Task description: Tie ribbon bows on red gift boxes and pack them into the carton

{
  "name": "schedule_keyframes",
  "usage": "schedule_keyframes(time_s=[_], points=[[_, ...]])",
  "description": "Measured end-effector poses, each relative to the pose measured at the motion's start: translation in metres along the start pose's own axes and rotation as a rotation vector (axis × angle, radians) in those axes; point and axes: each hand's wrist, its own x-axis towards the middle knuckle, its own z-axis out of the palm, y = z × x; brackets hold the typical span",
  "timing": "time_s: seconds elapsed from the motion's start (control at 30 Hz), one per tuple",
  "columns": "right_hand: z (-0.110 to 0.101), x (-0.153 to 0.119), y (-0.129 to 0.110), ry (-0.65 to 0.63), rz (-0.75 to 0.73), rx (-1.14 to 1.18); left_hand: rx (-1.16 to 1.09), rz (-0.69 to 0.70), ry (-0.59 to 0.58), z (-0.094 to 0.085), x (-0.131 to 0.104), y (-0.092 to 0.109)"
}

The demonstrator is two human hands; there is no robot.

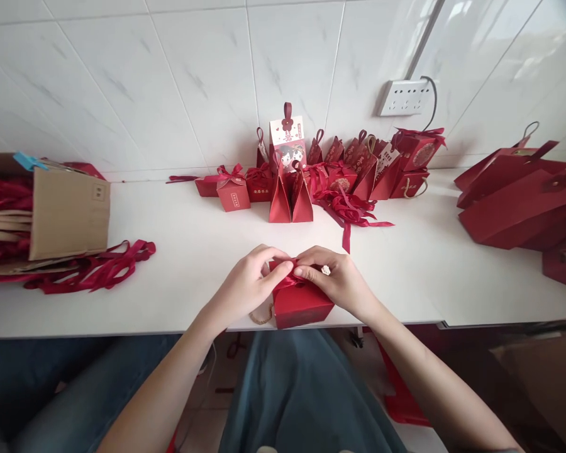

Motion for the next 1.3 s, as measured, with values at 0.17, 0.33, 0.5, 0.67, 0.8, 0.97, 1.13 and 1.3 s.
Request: schedule_keyframes(time_s=[0.17,0.33,0.5,0.67,0.8,0.97,1.13,1.3], points=[[0.005,0.000,0.002,0.049,-0.016,-0.004,-0.014,0.002,-0.036,-0.001,0.006,0.000],[0.002,0.002,-0.003,0.034,-0.050,-0.084,-0.056,-0.025,-0.080,-0.005,0.003,0.004],[0.000,-0.001,-0.006,0.028,-0.065,-0.142,-0.061,-0.018,-0.101,-0.002,0.004,0.007],[-0.002,-0.003,-0.005,0.043,0.001,-0.144,-0.042,0.015,-0.060,0.002,0.008,0.004],[-0.006,-0.001,-0.005,0.043,0.053,-0.171,-0.133,0.010,0.016,0.006,0.009,0.000],[-0.012,0.003,-0.011,-0.044,0.051,-0.173,-0.303,-0.032,0.031,0.011,0.009,-0.003],[-0.013,0.001,-0.014,-0.037,0.096,-0.214,-0.390,-0.115,0.051,0.016,0.005,-0.007],[-0.010,0.000,-0.011,-0.034,0.161,-0.208,-0.437,-0.102,0.086,0.017,0.002,-0.011]])
